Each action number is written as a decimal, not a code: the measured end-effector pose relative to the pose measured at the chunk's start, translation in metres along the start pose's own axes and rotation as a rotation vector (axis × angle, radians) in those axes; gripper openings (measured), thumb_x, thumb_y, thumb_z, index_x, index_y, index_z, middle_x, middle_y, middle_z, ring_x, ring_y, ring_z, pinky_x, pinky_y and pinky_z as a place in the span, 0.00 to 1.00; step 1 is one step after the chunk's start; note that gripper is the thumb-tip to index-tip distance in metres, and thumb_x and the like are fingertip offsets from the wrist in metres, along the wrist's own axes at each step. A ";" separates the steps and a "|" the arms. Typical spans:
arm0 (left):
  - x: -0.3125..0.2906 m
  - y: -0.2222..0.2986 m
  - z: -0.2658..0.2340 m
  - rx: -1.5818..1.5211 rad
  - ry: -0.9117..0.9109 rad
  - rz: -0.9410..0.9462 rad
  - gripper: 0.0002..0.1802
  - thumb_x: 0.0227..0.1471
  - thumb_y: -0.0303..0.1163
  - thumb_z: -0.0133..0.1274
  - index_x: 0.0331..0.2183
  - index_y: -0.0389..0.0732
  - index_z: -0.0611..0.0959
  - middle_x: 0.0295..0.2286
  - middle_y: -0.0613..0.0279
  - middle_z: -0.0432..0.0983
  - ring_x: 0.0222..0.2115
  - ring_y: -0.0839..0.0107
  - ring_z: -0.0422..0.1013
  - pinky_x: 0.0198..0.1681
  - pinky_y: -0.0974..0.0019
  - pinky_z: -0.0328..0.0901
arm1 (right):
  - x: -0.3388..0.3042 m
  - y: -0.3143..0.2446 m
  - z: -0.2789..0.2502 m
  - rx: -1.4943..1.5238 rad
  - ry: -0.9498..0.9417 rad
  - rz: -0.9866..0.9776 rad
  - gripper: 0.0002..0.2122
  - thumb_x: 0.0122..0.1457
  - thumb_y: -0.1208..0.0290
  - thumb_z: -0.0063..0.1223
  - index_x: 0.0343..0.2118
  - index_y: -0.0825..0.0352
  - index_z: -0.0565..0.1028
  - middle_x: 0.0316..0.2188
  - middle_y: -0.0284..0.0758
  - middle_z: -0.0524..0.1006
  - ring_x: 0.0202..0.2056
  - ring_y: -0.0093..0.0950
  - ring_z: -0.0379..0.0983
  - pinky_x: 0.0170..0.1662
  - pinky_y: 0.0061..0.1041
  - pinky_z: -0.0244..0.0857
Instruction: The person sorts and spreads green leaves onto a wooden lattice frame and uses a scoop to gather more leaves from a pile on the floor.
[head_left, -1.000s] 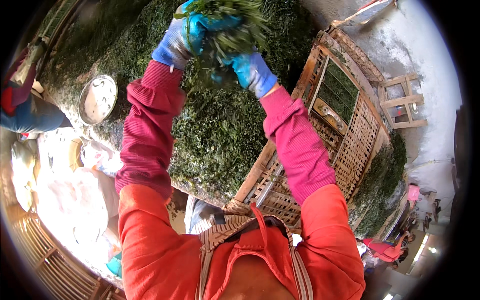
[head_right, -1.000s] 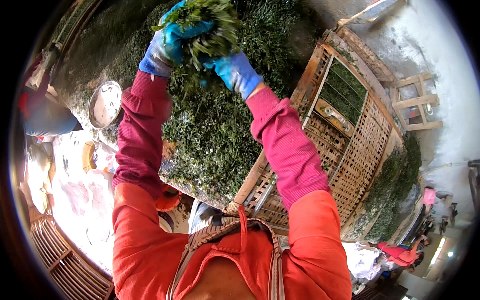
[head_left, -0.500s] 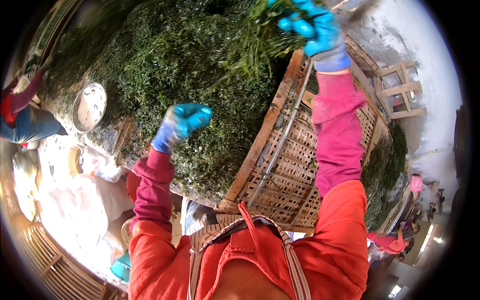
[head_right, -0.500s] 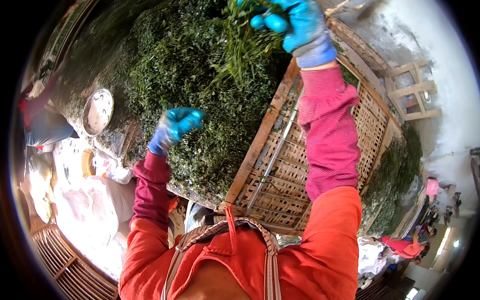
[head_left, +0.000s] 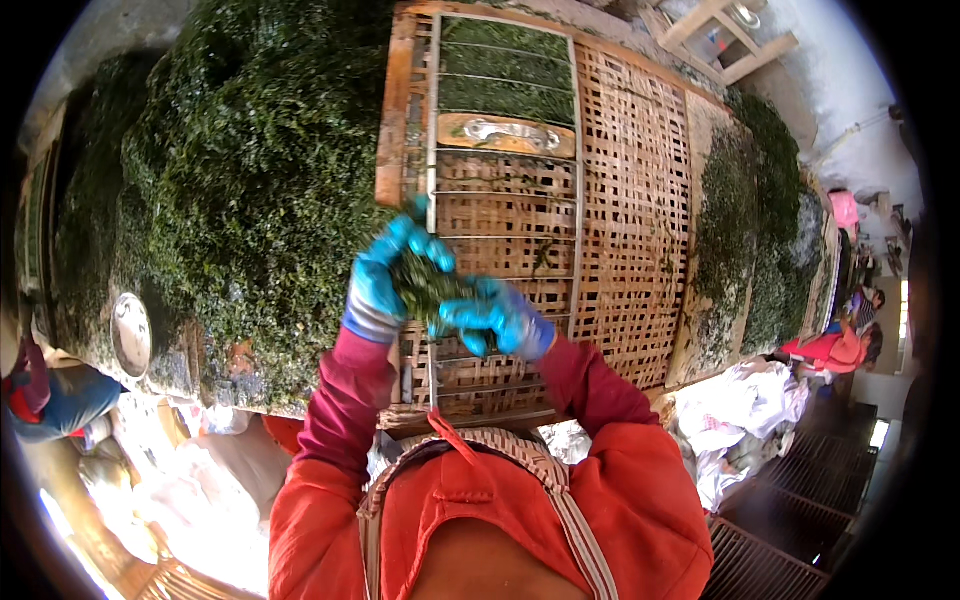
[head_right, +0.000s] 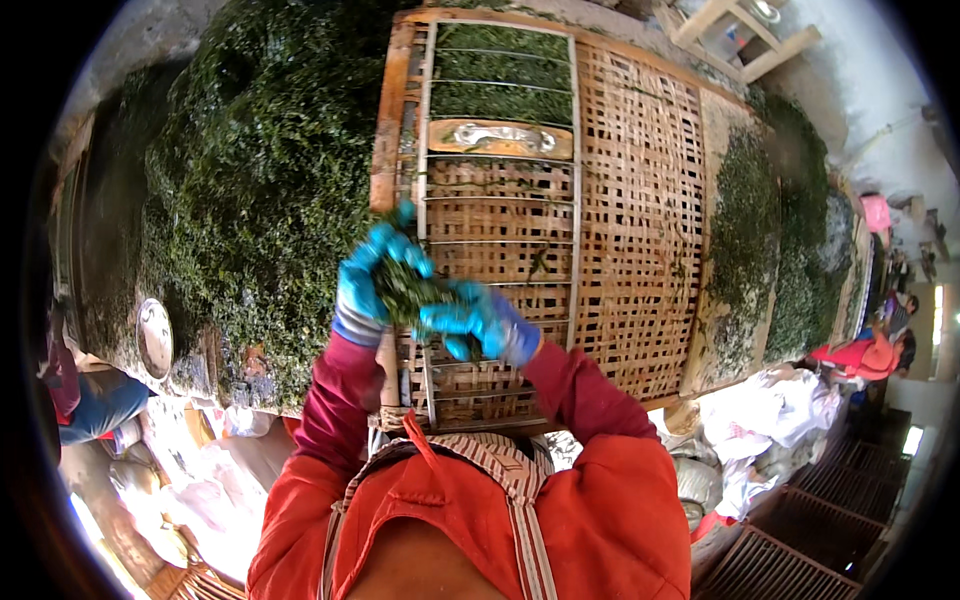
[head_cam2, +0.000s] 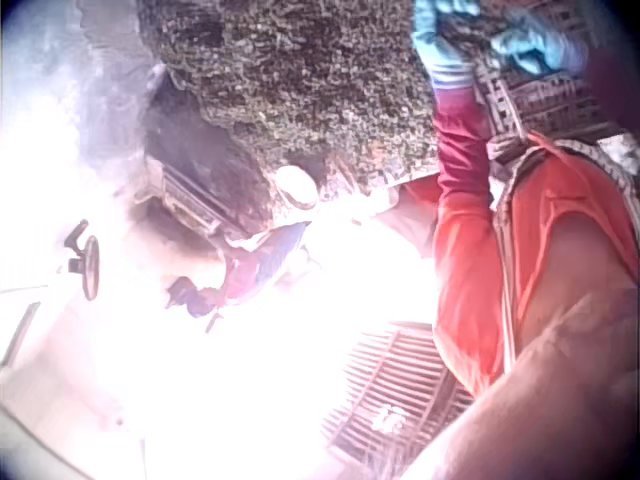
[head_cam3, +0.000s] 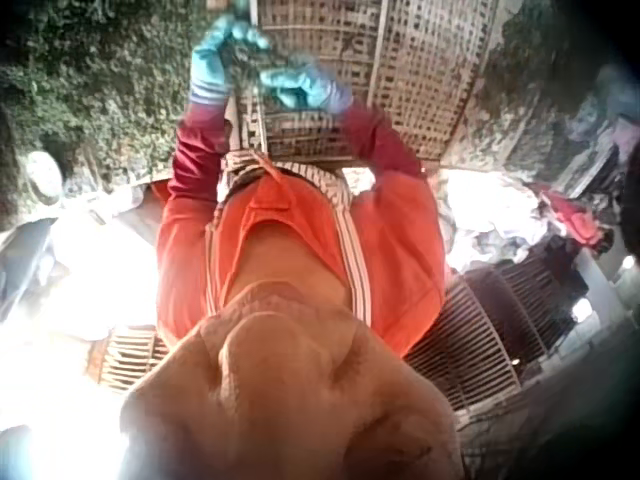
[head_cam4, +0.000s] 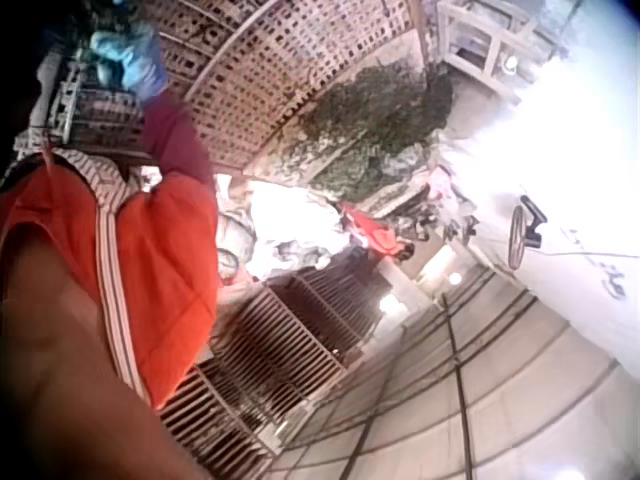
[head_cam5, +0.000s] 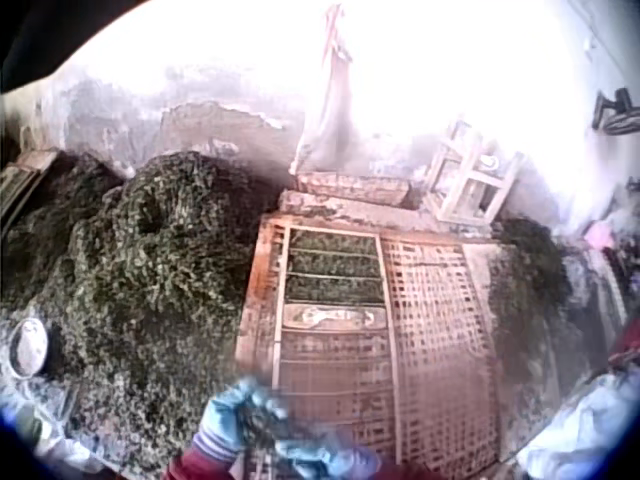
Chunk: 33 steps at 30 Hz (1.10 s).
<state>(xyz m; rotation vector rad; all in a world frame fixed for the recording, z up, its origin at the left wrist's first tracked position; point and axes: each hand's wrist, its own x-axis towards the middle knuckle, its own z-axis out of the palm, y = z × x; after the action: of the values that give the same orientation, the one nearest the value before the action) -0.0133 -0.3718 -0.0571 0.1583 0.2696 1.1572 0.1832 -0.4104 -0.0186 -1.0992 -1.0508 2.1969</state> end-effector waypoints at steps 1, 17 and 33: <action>0.017 0.008 0.012 0.132 -0.031 0.098 0.26 0.64 0.39 0.51 0.57 0.35 0.71 0.28 0.61 0.78 0.33 0.56 0.78 0.42 0.50 0.75 | 0.004 -0.013 -0.014 -0.018 0.010 -0.099 0.28 0.58 0.63 0.65 0.57 0.74 0.71 0.33 0.33 0.81 0.21 0.18 0.73 0.26 0.19 0.69; 0.127 -0.004 0.071 2.423 0.537 0.154 0.54 0.55 0.61 0.57 0.70 0.48 0.51 0.69 0.51 0.44 0.69 0.49 0.42 0.69 0.45 0.46 | 0.074 -0.100 -0.230 -0.687 0.105 0.084 0.23 0.65 0.71 0.51 0.58 0.80 0.63 0.46 0.52 0.77 0.39 0.38 0.82 0.20 0.28 0.73; 0.106 -0.042 -0.019 2.870 -0.185 0.713 0.31 0.61 0.55 0.47 0.60 0.52 0.74 0.64 0.64 0.61 0.68 0.54 0.49 0.71 0.39 0.38 | 0.050 -0.056 -0.166 -1.842 0.216 -0.882 0.21 0.62 0.69 0.52 0.57 0.69 0.72 0.56 0.48 0.73 0.56 0.47 0.71 0.59 0.43 0.65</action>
<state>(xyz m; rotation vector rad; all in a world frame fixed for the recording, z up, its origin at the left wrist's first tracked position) 0.0581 -0.2918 -0.1000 2.9575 1.5941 0.4068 0.2944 -0.2726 -0.0611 -0.9152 -2.7065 -0.0045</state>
